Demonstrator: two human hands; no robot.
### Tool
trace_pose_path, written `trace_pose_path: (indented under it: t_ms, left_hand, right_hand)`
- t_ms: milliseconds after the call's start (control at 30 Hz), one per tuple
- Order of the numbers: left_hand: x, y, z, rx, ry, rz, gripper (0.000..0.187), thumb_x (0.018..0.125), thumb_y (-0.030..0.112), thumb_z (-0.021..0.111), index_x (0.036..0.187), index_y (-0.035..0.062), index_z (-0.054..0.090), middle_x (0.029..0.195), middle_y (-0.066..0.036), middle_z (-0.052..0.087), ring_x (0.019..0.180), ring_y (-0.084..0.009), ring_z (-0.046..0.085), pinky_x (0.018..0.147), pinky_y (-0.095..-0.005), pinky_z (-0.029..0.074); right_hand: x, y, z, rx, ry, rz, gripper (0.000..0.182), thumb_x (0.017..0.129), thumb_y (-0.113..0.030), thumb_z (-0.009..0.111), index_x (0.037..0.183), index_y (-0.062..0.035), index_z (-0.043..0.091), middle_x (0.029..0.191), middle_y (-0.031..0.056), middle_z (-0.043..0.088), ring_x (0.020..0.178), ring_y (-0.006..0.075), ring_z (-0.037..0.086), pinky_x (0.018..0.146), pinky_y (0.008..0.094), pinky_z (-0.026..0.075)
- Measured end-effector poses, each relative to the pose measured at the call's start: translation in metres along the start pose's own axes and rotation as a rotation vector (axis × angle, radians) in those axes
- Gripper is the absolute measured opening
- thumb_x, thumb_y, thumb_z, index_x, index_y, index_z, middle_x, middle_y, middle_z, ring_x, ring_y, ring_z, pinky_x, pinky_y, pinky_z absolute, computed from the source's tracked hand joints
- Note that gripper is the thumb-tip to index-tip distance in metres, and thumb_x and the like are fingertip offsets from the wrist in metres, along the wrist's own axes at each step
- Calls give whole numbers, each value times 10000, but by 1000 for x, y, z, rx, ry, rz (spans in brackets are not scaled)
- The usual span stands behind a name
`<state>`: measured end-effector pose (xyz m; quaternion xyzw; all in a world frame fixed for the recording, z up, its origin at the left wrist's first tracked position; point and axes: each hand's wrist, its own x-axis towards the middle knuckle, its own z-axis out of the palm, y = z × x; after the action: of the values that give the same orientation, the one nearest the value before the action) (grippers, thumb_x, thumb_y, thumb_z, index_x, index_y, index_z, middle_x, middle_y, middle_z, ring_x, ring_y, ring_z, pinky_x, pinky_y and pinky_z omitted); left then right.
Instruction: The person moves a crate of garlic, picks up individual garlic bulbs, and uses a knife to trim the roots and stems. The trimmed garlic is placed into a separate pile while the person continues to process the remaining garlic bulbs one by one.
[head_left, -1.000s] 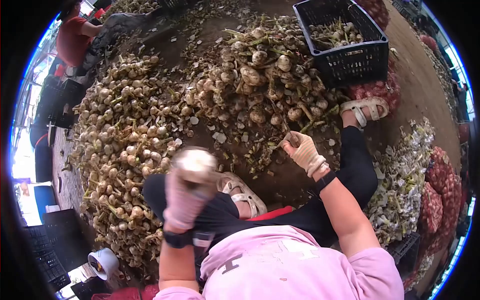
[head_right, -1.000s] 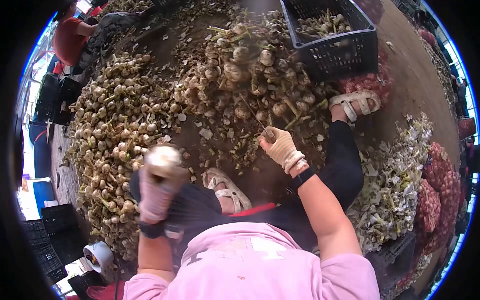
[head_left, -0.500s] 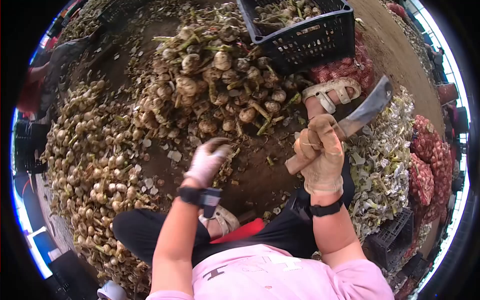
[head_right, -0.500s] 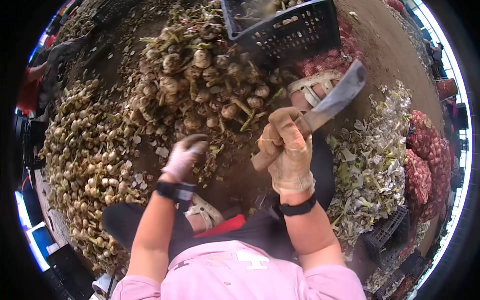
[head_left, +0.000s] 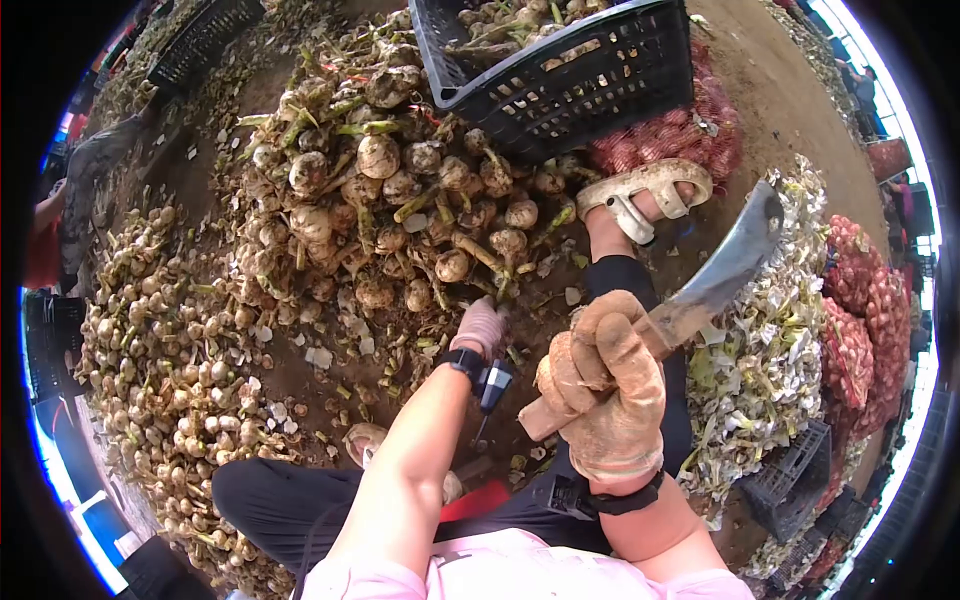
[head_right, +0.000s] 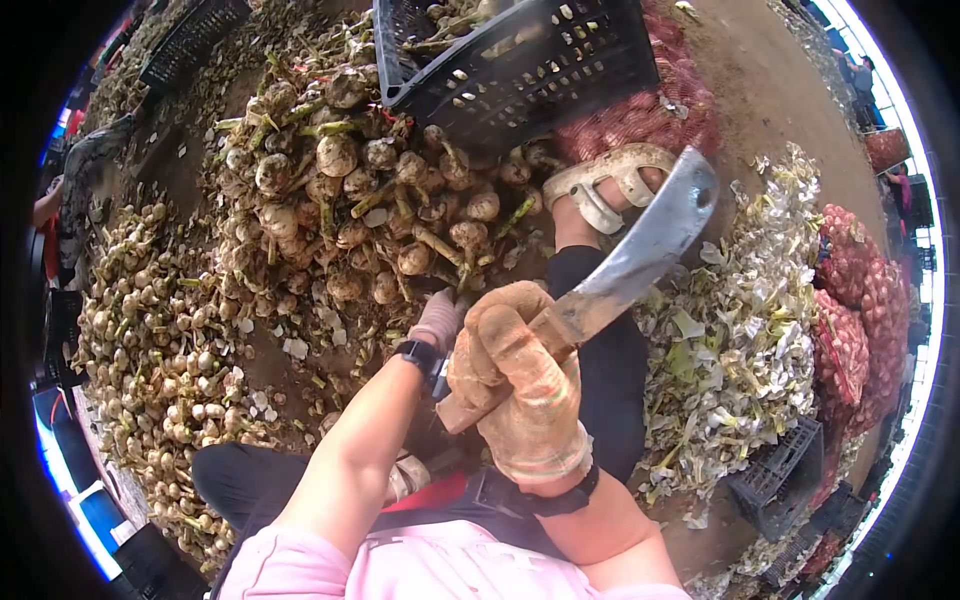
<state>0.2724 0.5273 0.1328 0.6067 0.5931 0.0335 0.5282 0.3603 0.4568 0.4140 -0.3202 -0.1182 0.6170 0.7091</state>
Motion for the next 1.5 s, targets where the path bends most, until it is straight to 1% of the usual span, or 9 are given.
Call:
trace_pose_path:
  t_ms: [467, 600, 833, 1000, 1200, 1300, 1333, 1400, 1500]
  left_hand:
    - [-251, 6, -148, -453, -14, 326, 198, 866, 166, 541, 972, 1, 569, 750, -13, 565, 683, -88, 477, 645, -235, 429]
    - [-276, 2, -148, -387, -71, 363, 240, 833, 119, 569, 1044, 11, 535, 837, -23, 569, 733, -89, 489, 682, -226, 432]
    - [-290, 26, -141, -1144, 176, 282, 537, 758, 146, 650, 1225, 37, 407, 959, -42, 596, 808, -139, 572, 747, -253, 480]
    - [-286, 5, -141, -806, 147, 302, 477, 807, 5, 531, 1268, 62, 421, 1026, 4, 509, 883, -101, 488, 772, -239, 425]
    - [-285, 8, -139, -545, 129, 342, 398, 793, -8, 601, 1168, 47, 478, 921, 1, 553, 830, -81, 520, 748, -241, 440]
    - [-294, 17, -143, -963, 143, 313, 306, 771, 32, 681, 1049, 45, 554, 926, -36, 607, 811, -109, 568, 715, -246, 490]
    - [-291, 15, -155, -500, 102, 452, 261, 777, 19, 673, 1022, 45, 586, 897, -43, 635, 820, -115, 578, 724, -226, 486]
    - [-305, 21, -152, -912, 166, 170, 267, 782, 8, 663, 1040, 33, 601, 872, -53, 653, 826, -118, 585, 755, -217, 466]
    - [-306, 16, -157, -801, 35, 365, 361, 795, 18, 655, 1138, 36, 546, 933, -47, 628, 853, -114, 575, 784, -225, 456]
  right_hand:
    - [1, 68, -9, -332, -40, 93, 220, 834, -66, 620, 1047, -83, 569, 751, -40, 571, 532, -4, 448, 437, 134, 340]
    - [-13, 76, -7, -374, -339, 538, 288, 827, -97, 641, 1098, -70, 548, 865, 2, 603, 679, 43, 539, 559, 167, 442]
    - [-43, 88, 14, -770, -665, 307, 217, 799, -153, 673, 971, -34, 614, 813, -34, 602, 735, 53, 529, 678, 215, 447]
    - [-20, 97, -8, -681, -291, 131, 130, 812, -106, 627, 919, -38, 602, 761, -31, 584, 697, 42, 503, 640, 210, 437]
    - [-24, 96, -16, -1213, -634, 167, 179, 791, -103, 635, 953, -51, 579, 727, 26, 605, 664, 84, 526, 626, 245, 451]
    - [-28, 86, -8, -1473, -846, -77, 243, 707, -118, 674, 933, -107, 585, 686, 98, 580, 602, 249, 561, 591, 320, 469]
    - [-31, 85, -6, -1619, -944, -108, 253, 692, -121, 685, 922, -100, 579, 679, 105, 583, 636, 310, 580, 579, 349, 471]
    - [-35, 90, -7, -1574, -935, -87, 267, 680, -132, 699, 917, -92, 584, 706, 117, 601, 684, 327, 597, 588, 357, 478]
    - [-34, 84, -3, -1455, -905, -201, 236, 709, -157, 668, 917, -92, 579, 719, 139, 609, 690, 337, 597, 599, 379, 477]
